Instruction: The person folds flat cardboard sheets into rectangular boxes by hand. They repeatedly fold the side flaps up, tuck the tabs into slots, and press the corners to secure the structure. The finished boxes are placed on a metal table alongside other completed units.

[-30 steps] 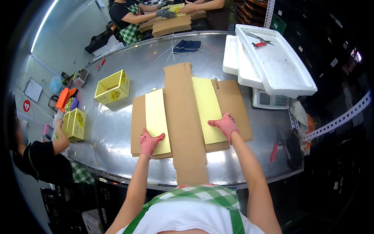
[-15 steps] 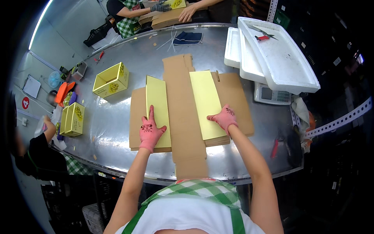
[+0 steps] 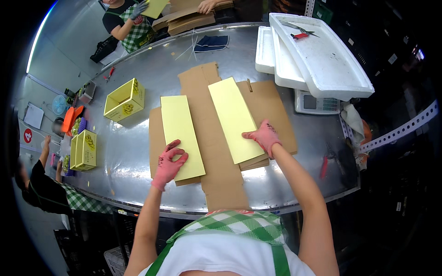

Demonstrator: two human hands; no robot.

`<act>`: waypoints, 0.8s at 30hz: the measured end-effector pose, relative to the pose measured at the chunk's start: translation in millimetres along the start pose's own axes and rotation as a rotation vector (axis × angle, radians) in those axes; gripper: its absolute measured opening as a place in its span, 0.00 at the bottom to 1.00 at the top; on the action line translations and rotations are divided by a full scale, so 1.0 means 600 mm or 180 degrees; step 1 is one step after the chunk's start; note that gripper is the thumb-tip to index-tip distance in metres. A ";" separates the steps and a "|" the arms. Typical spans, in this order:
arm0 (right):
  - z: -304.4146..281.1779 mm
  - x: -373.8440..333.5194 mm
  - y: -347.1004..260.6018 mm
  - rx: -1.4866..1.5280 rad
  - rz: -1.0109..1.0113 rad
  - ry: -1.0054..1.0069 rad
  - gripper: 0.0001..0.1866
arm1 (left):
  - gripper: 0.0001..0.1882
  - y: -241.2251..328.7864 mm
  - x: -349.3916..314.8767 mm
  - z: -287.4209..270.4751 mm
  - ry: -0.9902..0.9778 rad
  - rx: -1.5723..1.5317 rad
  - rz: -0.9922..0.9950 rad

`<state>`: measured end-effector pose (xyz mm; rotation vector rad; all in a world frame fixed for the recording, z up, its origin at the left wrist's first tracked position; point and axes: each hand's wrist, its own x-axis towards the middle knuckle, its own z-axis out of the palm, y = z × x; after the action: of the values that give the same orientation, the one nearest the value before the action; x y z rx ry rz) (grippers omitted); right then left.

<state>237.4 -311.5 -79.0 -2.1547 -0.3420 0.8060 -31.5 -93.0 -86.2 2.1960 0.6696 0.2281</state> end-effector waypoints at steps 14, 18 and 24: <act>-0.053 -0.011 -0.055 -0.0903 -0.1753 -0.1936 0.25 | 0.33 -0.090 -0.075 -0.072 -0.1315 0.1620 0.1875; -0.078 -0.020 -0.038 -0.1545 -0.3484 -0.2123 0.30 | 0.30 -0.084 -0.049 -0.068 -0.1129 0.1317 0.1890; -0.059 0.021 -0.027 -0.2963 -0.4570 -0.1014 0.24 | 0.29 -0.069 -0.018 -0.094 -0.1303 0.1285 0.1930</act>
<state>270.5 -315.8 -55.0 -1.7274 -2.4054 0.0557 -77.8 -39.5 -79.6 2.6767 -0.2109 -0.0637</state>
